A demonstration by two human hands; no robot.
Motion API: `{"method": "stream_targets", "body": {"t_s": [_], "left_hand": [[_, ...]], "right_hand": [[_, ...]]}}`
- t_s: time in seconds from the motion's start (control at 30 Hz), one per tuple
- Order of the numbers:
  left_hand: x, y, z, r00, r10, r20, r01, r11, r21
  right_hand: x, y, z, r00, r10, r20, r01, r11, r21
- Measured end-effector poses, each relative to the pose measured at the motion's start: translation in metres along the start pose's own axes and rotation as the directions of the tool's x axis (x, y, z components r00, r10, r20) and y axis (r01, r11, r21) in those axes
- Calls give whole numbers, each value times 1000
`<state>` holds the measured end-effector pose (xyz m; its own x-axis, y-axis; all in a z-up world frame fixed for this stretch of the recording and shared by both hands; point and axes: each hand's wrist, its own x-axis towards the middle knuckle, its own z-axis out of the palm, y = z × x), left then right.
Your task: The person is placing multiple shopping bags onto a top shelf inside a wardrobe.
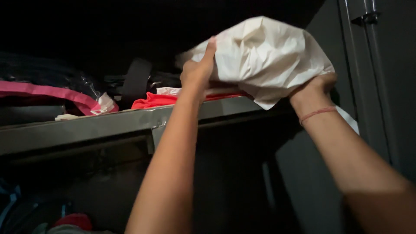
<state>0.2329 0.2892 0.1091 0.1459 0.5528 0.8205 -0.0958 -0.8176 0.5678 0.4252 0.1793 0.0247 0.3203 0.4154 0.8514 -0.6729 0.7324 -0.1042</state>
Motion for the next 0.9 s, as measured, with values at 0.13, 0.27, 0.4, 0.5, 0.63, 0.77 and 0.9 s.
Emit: {"method": "stream_targets", "body": {"t_s": [0.13,0.27,0.4,0.5,0.63,0.77,0.9], "left_hand": [[33,-26,6,975,126,-184,-33,897,440],[13,-5,-4,976,211,-55,-94,632,769],[39,0,-24,914,70,399,-375,517,769],[4,0,-26,847,378,373,-530,556,640],[30,-25,-26,766,503,401,-630,464,622],[-5,1,-19,802,542,252,-529,448,720],[-8,1,-17,848,509,148,-448,538,714]], "right_hand": [[-5,-4,13,999,13,-41,-16,998,-66],[6,-5,10,995,25,-92,-37,991,-129],[18,-10,-2,988,22,-156,-53,980,-193],[25,-12,-7,980,22,-199,-71,968,-240],[37,-18,-16,967,20,-254,-98,950,-298],[49,-19,-34,993,76,-88,-98,956,-278],[38,-5,-42,898,200,391,-28,915,-403]]}}
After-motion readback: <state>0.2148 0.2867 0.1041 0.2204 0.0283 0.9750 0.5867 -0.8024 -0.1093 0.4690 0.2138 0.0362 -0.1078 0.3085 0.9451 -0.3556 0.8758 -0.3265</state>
